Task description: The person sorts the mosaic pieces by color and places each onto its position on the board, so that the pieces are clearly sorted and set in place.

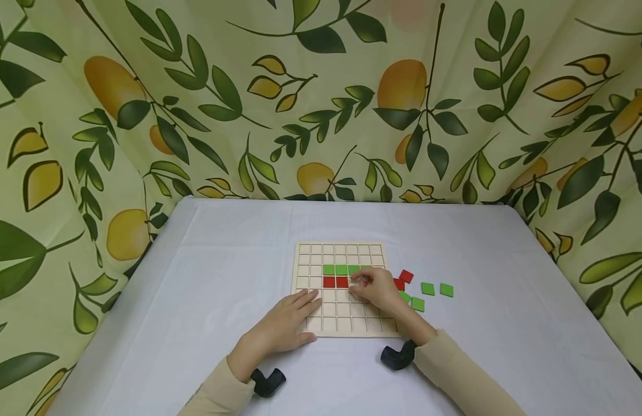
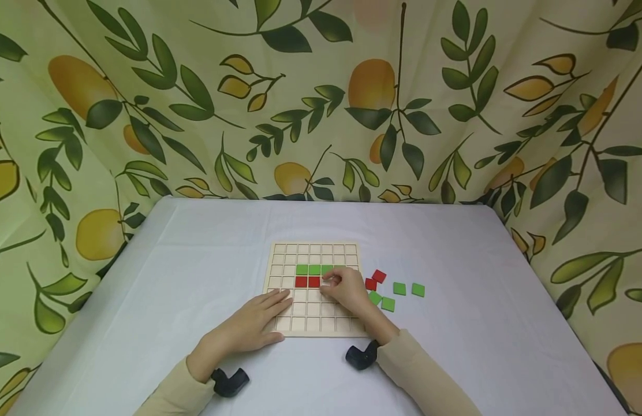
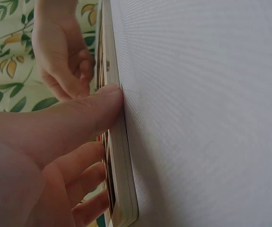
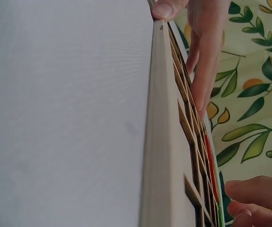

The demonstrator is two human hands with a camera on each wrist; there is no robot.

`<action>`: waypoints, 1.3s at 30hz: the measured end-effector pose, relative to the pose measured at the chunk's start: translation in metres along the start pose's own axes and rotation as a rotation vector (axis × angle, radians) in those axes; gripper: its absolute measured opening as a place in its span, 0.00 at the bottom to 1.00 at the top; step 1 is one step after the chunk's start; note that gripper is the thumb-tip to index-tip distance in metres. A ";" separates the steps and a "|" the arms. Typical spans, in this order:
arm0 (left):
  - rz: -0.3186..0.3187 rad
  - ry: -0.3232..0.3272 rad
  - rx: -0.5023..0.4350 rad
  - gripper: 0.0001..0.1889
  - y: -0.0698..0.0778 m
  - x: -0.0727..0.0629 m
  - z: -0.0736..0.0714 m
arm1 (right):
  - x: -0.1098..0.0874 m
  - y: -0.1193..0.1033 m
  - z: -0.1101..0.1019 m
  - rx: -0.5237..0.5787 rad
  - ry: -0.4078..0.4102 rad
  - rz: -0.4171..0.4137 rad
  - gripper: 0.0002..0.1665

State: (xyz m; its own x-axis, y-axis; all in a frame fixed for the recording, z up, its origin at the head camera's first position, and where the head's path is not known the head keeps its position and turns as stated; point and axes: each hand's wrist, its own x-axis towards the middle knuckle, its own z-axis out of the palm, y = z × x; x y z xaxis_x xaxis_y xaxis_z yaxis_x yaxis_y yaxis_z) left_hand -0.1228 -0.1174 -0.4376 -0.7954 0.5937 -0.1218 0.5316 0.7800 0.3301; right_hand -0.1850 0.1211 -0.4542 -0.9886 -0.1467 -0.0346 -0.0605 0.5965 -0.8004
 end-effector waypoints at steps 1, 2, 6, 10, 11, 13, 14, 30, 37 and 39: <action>-0.001 0.000 0.002 0.36 0.000 0.000 0.000 | 0.000 0.000 -0.001 0.008 0.000 0.009 0.10; -0.002 -0.001 0.003 0.36 0.000 0.000 0.000 | -0.001 0.001 -0.002 0.011 0.001 0.012 0.10; -0.006 -0.004 0.003 0.36 0.000 0.000 -0.001 | -0.003 0.004 -0.006 0.019 0.012 0.015 0.09; -0.005 -0.004 -0.003 0.36 0.002 0.000 -0.002 | -0.006 0.007 -0.012 0.029 0.023 0.024 0.08; -0.004 -0.004 -0.005 0.36 0.002 0.000 -0.003 | -0.007 0.007 -0.014 0.034 0.022 0.030 0.09; 0.000 -0.002 -0.003 0.36 0.003 0.000 -0.003 | -0.009 0.009 -0.016 0.051 0.017 0.045 0.09; 0.003 -0.001 -0.002 0.36 0.003 0.000 -0.003 | -0.010 0.010 -0.018 0.061 0.016 0.056 0.10; 0.010 0.003 0.000 0.36 0.002 -0.002 -0.002 | -0.021 0.024 -0.038 0.192 -0.011 0.126 0.16; 0.019 0.012 0.012 0.36 0.001 -0.001 -0.002 | -0.024 0.028 -0.047 0.211 0.003 0.163 0.18; 0.022 0.013 0.017 0.36 0.001 -0.001 -0.002 | -0.024 0.030 -0.049 0.206 0.015 0.167 0.18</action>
State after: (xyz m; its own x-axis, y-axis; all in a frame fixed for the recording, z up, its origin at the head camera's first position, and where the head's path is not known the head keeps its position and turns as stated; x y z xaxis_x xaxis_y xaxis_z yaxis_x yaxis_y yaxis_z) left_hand -0.1221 -0.1176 -0.4354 -0.7871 0.6083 -0.1021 0.5538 0.7699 0.3171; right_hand -0.1698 0.1808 -0.4482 -0.9845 -0.0474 -0.1686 0.1312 0.4383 -0.8892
